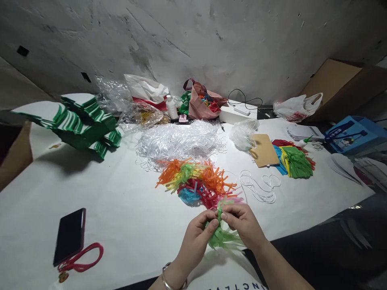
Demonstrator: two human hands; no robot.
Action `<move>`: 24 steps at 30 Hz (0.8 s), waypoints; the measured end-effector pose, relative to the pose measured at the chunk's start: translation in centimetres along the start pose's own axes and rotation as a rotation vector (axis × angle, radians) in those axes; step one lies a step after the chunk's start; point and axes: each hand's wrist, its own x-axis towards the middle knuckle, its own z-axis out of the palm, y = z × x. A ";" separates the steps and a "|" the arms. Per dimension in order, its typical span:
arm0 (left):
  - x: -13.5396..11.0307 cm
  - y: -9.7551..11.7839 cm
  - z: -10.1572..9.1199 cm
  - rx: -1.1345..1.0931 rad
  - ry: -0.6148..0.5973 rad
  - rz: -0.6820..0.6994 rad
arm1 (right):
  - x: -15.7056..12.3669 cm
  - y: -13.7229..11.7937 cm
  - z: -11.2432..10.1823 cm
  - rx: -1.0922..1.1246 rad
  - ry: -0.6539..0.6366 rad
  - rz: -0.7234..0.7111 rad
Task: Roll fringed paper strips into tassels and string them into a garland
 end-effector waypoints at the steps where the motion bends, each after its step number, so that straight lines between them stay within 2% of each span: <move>1: 0.0 0.0 0.0 -0.011 0.003 -0.009 | 0.0 0.1 -0.1 0.014 -0.008 0.013; 6: 0.1 -0.1 0.1 -0.036 -0.009 -0.033 | 0.3 0.5 -0.2 0.057 -0.018 0.063; 10: 0.2 -0.5 -0.1 0.015 -0.027 -0.032 | 0.8 -0.1 -0.1 -0.064 0.000 0.062; 13: 0.2 -0.7 -0.3 0.080 -0.036 -0.023 | 1.0 -0.5 -0.2 -0.177 -0.061 0.075; 18: -0.3 -0.8 -0.7 0.128 -0.005 0.008 | 0.6 -0.2 0.2 -0.211 -0.095 -0.015; 22: -0.5 -0.8 -0.7 0.183 0.011 0.080 | -0.1 0.8 0.9 -0.305 0.009 -0.113; 24: -0.5 -1.1 -0.7 0.154 0.028 0.065 | -0.3 1.2 0.8 -0.353 0.057 -0.108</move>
